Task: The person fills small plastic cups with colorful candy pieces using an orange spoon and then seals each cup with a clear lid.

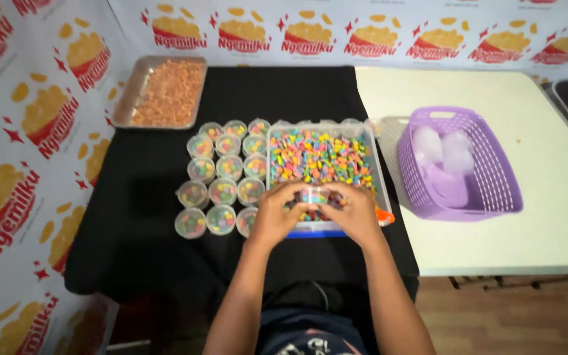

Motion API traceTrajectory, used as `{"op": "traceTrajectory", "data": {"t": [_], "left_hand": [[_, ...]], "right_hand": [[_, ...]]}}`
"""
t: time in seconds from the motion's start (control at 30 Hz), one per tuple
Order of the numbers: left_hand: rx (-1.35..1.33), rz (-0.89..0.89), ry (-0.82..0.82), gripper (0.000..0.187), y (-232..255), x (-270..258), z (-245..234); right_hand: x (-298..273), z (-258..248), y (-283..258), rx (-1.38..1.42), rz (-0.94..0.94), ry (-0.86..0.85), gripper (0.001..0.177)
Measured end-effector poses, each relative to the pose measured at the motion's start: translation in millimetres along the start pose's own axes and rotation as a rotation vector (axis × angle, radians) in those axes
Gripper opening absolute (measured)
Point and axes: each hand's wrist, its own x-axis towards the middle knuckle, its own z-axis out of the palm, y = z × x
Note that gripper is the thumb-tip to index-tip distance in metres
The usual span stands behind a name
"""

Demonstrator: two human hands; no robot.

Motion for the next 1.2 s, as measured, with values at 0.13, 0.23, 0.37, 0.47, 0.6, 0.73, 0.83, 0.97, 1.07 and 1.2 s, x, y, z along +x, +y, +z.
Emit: {"op": "traceTrajectory", "data": {"t": [0.13,0.23,0.37,0.47,0.6,0.73,0.83,0.97,1.07,1.2], "left_hand": [[-0.003,-0.047,0.011,0.033,-7,-3,5],[-0.008,-0.066,0.016,0.034,-5,-1,2],[-0.037,-0.091,0.028,0.034,4,2,5],[-0.054,-0.125,0.038,0.037,1,-1,7],[-0.068,-0.190,0.065,0.046,11,-1,7],[-0.054,-0.192,0.086,0.044,11,-2,7],[-0.061,-0.203,0.077,0.043,10,0,5],[0.009,-0.169,0.054,0.041,-4,-4,8],[0.048,-0.159,0.047,0.040,-8,-5,9],[0.060,-0.143,0.050,0.037,-14,-9,13]], "right_hand": [[-4,4,18,-0.012,0.033,0.025,0.034],[-4,9,18,-0.041,0.033,0.052,0.035],[-4,6,11,-0.056,0.034,0.056,0.036],[-4,5,6,-0.039,0.021,0.053,0.036],[-4,3,10,0.008,0.000,0.036,0.036],[-6,4,19,0.009,-0.032,0.035,0.038],[-5,5,17,0.012,-0.061,0.037,0.038],[-3,6,7,-0.052,-0.065,0.014,0.036],[-4,5,4,-0.069,-0.071,0.005,0.035],[-5,5,9,-0.094,-0.088,0.002,0.039]]}}
